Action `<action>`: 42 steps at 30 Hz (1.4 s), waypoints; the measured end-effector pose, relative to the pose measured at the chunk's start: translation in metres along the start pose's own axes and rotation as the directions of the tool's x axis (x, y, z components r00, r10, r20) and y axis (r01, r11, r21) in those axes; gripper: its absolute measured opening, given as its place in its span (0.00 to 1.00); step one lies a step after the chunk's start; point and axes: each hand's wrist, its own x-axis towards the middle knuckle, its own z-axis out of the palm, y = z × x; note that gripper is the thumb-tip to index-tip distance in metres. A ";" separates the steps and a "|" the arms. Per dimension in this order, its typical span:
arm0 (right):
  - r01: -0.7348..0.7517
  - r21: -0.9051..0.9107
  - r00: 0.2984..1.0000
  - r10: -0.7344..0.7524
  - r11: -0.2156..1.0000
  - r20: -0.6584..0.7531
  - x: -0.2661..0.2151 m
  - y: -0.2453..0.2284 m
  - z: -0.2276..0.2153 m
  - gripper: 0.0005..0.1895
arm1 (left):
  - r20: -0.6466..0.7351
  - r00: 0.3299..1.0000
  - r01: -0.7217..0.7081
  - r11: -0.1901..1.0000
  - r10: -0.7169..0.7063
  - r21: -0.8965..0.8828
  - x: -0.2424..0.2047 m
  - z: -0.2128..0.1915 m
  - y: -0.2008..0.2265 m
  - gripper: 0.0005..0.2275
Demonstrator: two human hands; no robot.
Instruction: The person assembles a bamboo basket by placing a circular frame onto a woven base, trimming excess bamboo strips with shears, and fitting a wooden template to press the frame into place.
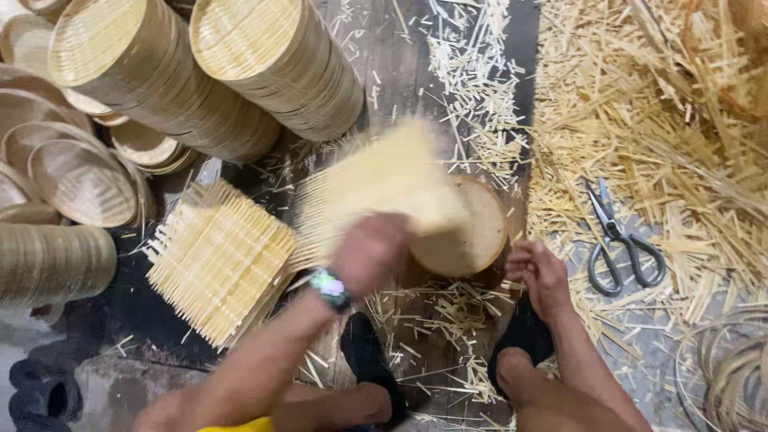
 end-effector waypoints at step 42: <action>-0.203 -0.920 0.515 -0.762 0.336 -0.392 -0.090 -0.048 -0.190 0.19 | 0.541 0.070 0.733 -0.325 -0.838 -0.598 -0.116 0.162 -0.113 0.30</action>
